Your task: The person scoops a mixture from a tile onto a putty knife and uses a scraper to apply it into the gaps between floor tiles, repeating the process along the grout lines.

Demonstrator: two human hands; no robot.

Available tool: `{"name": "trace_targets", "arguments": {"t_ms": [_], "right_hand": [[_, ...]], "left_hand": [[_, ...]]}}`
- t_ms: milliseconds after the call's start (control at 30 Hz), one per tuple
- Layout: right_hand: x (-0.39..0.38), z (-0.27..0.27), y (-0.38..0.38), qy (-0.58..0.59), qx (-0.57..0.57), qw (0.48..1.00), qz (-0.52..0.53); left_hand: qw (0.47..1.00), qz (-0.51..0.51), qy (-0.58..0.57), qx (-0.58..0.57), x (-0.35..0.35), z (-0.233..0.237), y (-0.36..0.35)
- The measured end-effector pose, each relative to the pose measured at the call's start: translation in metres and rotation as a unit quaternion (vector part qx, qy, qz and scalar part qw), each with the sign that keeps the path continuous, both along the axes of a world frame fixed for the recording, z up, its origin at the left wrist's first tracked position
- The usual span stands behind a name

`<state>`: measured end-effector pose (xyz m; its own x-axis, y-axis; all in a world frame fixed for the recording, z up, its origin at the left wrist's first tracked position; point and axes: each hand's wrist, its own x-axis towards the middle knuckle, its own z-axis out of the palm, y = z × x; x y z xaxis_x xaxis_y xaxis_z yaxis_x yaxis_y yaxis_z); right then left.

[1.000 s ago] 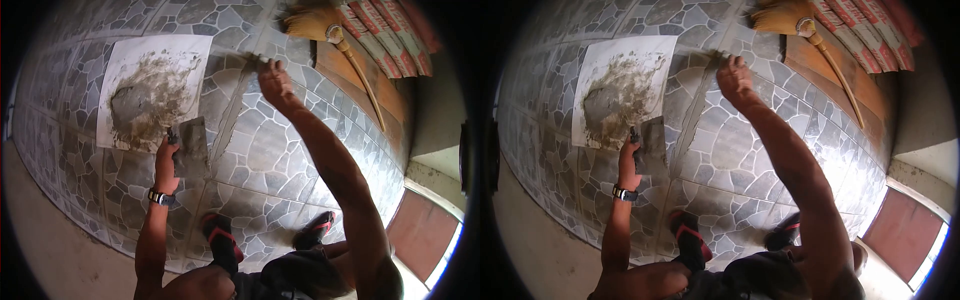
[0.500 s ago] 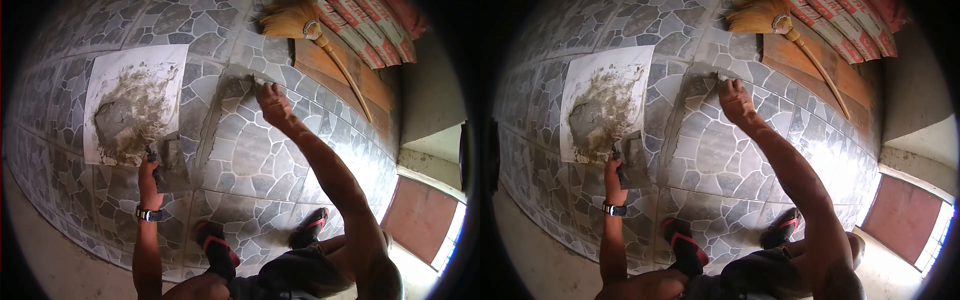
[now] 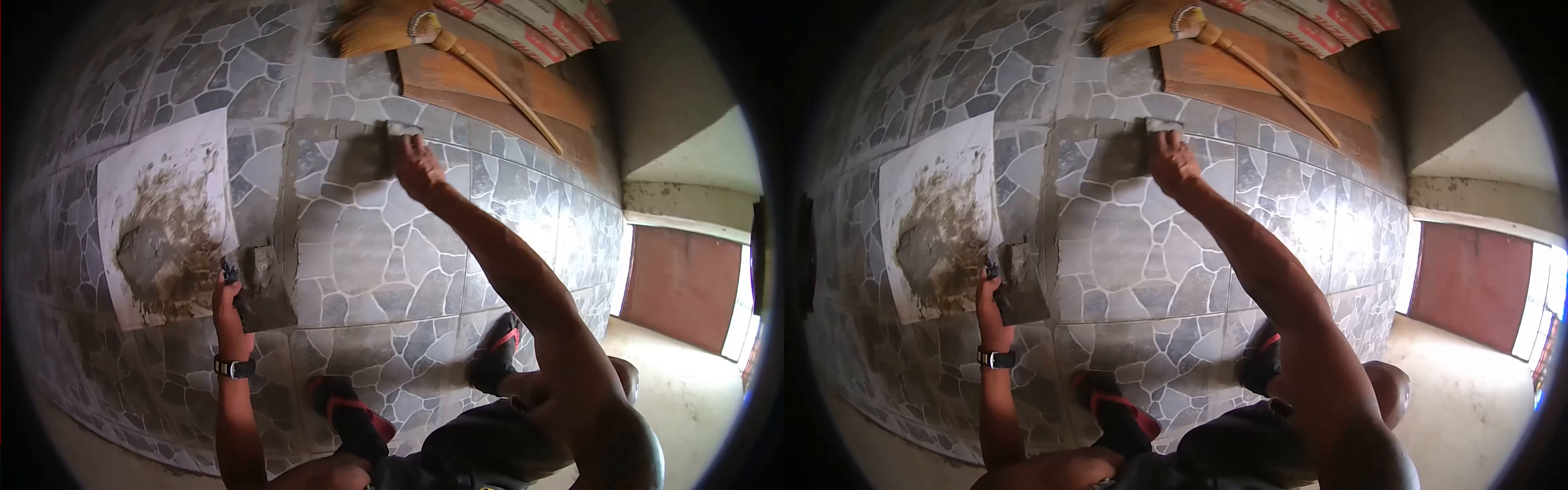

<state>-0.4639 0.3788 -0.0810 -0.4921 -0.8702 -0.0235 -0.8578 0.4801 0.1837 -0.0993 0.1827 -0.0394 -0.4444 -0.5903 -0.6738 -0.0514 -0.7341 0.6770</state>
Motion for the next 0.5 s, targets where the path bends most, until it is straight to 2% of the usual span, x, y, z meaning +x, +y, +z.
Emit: {"name": "trace_targets", "arguments": {"t_ms": [33, 133, 233, 333, 367, 400, 467, 500], "right_hand": [[0.002, -0.003, 0.008, -0.028, -0.019, 0.999, 0.020], [0.002, 0.050, 0.008, -0.130, -0.052, 0.988, 0.059], [-0.002, 0.052, 0.014, -0.119, -0.052, 0.991, -0.022], [-0.018, 0.040, 0.014, -0.191, -0.107, 0.976, -0.013], [-0.018, 0.057, 0.010, -0.234, -0.072, 0.969, -0.041], [-0.019, 0.052, 0.011, -0.240, -0.075, 0.967, -0.046], [-0.031, 0.046, 0.013, -0.242, -0.080, 0.965, -0.055], [-0.033, 0.052, 0.014, -0.251, -0.109, 0.961, -0.046]], "left_hand": [[1.000, -0.010, 0.001, -0.013, -0.002, -0.006, -0.001], [0.996, -0.056, 0.061, 0.013, -0.021, 0.000, 0.002], [0.996, -0.052, 0.061, 0.026, -0.036, -0.005, 0.001], [0.994, -0.074, 0.071, 0.046, -0.035, -0.002, -0.005], [0.993, -0.081, 0.059, 0.061, -0.026, -0.008, -0.011], [0.996, -0.052, 0.051, 0.046, -0.028, 0.008, -0.005], [0.998, -0.052, 0.021, -0.029, -0.015, 0.015, 0.000], [0.998, -0.044, 0.013, -0.031, -0.006, 0.016, 0.001]]}}
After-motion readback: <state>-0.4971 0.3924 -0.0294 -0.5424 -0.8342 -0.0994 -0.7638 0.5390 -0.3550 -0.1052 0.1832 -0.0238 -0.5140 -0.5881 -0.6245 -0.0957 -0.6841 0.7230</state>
